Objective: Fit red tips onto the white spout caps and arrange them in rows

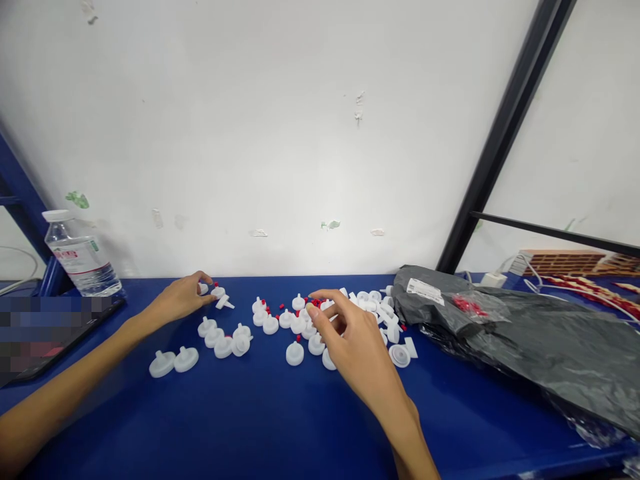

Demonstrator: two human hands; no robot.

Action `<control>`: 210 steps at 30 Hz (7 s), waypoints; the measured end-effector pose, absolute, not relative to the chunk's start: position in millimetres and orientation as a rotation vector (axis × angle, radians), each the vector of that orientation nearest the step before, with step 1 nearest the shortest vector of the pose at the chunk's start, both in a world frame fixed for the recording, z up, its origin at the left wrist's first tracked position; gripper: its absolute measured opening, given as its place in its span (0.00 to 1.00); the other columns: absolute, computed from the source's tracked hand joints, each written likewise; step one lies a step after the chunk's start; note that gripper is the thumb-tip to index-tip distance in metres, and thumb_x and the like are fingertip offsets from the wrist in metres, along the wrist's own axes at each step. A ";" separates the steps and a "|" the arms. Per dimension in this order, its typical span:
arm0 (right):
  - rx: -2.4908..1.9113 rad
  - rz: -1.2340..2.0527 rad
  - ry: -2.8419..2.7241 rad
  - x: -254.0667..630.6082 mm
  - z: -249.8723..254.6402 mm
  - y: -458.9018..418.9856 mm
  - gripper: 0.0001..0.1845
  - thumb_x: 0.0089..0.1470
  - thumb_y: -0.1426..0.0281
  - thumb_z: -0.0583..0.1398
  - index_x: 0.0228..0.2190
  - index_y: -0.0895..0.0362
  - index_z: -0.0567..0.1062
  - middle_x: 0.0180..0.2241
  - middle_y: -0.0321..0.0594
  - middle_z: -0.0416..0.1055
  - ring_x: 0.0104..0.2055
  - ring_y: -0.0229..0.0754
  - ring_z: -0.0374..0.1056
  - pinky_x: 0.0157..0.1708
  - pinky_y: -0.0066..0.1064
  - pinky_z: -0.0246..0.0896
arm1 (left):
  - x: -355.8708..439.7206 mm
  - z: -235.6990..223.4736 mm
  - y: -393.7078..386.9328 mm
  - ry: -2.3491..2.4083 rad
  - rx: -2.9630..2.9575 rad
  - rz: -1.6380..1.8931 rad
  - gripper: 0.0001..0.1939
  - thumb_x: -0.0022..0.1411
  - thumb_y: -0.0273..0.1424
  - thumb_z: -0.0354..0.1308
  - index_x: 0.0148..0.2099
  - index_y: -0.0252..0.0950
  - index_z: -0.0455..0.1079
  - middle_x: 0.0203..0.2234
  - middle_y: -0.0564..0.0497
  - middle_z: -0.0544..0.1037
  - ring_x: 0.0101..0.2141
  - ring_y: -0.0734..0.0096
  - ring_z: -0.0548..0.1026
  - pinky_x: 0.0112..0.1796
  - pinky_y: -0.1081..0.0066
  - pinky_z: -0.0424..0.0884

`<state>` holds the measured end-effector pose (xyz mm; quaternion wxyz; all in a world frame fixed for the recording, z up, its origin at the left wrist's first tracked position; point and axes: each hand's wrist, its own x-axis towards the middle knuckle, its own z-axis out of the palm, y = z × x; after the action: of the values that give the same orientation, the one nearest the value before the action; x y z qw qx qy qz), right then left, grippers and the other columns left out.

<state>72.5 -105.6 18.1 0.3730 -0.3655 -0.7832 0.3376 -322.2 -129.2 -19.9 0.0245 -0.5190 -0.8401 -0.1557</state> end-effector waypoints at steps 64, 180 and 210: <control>-1.202 0.252 -2.637 98.9 -22.2 -59.7 0.12 0.61 0.70 0.59 0.41 0.46 0.82 0.38 0.40 0.75 0.40 0.47 0.72 0.36 0.33 0.56 | -134.3 -20.3 -193.9 -1.802 -2.949 -1.105 0.07 0.64 0.35 0.63 0.43 0.40 0.74 0.36 0.53 0.79 0.36 0.71 0.76 0.38 0.73 0.69; -0.867 0.784 -2.084 64.6 17.6 -113.9 0.26 0.68 0.50 0.48 0.32 0.51 0.77 0.23 0.32 0.73 0.22 0.37 0.68 0.26 0.29 0.57 | -301.6 -26.7 -129.1 -2.428 -1.894 -1.098 0.23 0.56 0.41 0.60 0.52 0.37 0.74 0.43 0.48 0.83 0.31 0.65 0.79 0.35 0.70 0.72; -0.895 0.674 -2.135 63.4 20.3 -117.6 0.27 0.68 0.52 0.49 0.23 0.53 0.70 0.20 0.29 0.70 0.21 0.35 0.64 0.27 0.29 0.53 | -281.8 -7.2 -140.4 -2.502 -1.903 -0.867 0.20 0.64 0.38 0.50 0.47 0.35 0.79 0.28 0.49 0.83 0.25 0.63 0.79 0.32 0.69 0.71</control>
<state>63.4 -117.6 20.3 0.3570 -0.3468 -0.8271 0.2611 -281.8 -140.4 -7.2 -0.0597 -0.5826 -0.7659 -0.2654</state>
